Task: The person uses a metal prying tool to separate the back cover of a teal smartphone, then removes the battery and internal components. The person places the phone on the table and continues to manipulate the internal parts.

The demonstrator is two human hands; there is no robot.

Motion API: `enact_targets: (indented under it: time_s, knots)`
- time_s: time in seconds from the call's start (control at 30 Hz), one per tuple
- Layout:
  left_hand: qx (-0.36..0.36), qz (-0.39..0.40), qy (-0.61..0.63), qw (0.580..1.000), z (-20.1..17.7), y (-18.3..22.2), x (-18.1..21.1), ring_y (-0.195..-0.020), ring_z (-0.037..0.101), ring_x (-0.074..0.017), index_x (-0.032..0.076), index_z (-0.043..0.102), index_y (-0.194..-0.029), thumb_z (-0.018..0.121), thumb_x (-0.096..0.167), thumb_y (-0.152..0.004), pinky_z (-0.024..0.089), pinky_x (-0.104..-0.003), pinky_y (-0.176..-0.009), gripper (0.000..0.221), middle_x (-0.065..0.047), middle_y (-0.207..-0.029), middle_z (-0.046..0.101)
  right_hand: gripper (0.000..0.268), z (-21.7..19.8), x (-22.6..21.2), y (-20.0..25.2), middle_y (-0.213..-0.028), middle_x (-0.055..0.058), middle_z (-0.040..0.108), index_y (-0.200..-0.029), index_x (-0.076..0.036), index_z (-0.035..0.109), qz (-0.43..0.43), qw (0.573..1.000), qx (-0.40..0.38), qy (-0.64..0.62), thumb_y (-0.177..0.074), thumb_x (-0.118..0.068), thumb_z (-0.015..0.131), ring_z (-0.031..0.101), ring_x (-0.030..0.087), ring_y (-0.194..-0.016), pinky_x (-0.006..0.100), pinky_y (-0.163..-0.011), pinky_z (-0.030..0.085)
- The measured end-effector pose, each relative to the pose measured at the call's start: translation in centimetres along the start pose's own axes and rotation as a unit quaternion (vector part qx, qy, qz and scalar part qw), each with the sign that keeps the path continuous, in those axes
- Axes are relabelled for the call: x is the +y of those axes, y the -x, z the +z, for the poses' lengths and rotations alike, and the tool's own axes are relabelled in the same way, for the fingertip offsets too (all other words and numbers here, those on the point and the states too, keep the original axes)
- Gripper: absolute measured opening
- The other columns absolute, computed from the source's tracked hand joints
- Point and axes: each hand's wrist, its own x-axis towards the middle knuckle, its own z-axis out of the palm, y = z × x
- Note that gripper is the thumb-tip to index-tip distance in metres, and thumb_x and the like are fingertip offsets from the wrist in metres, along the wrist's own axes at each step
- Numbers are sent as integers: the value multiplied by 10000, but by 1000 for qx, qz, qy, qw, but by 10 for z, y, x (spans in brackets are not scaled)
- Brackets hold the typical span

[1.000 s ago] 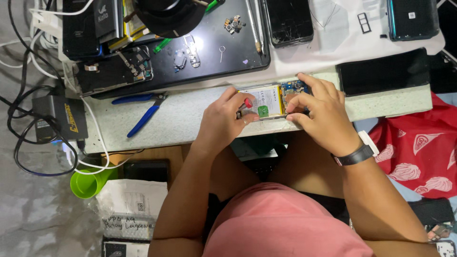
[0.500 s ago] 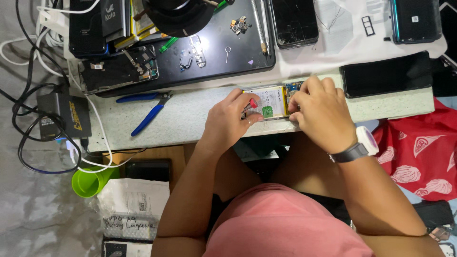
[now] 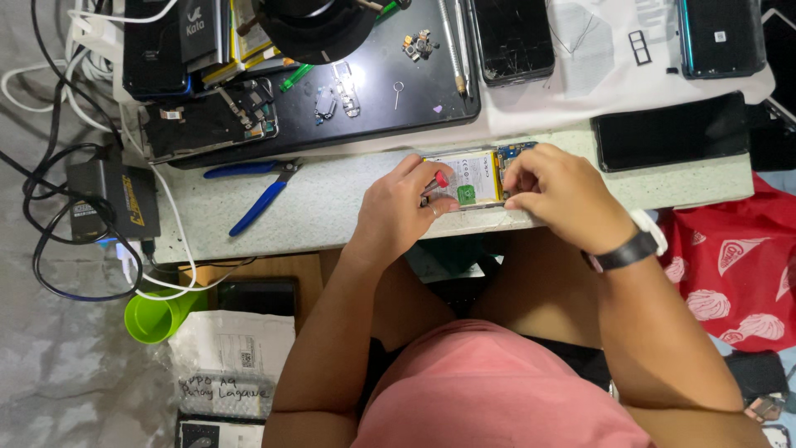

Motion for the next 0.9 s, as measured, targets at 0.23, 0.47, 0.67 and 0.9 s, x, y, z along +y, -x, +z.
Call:
enact_targets:
  time_s: [0.23, 0.47, 0.67, 0.9]
  knots:
    - [21, 11, -27, 999, 0, -2, 1, -811, 712, -277, 97, 702, -1050, 835, 182, -839, 560, -390, -700, 263, -71, -1009, 640, 149, 11, -13, 29, -927, 44, 670, -880, -144, 690, -183, 961, 139, 152, -776, -70, 766, 645, 292, -919, 426, -844, 455]
    - [84, 64, -154, 982, 8, -12, -6, -752, 704, -278, 118, 743, -1029, 735, 46, -796, 565, -391, -681, 244, -27, -1082, 674, 136, 2, -4, 5, -995, 51, 700, -1020, -100, 709, -217, 951, 159, 154, -893, -115, 756, 650, 286, -928, 417, -868, 441]
    - [91, 95, -222, 966, 13, -14, -10, -744, 702, -254, 137, 741, -984, 684, 46, -829, 556, -377, -662, 188, 2, -995, 666, 232, -6, -10, -31, -851, 54, 671, -997, -116, 749, -300, 901, 94, 298, -770, -82, 718, 633, 287, -789, 408, -792, 487]
    - [128, 135, -237, 954, 19, -14, -14, -682, 662, -228, 110, 729, -982, 687, 63, -823, 537, -351, -632, 171, -14, -952, 642, 74, -13, -18, -42, -746, 53, 627, -737, -110, 610, -338, 824, 6, 455, -758, -111, 681, 647, 241, -720, 341, -731, 513]
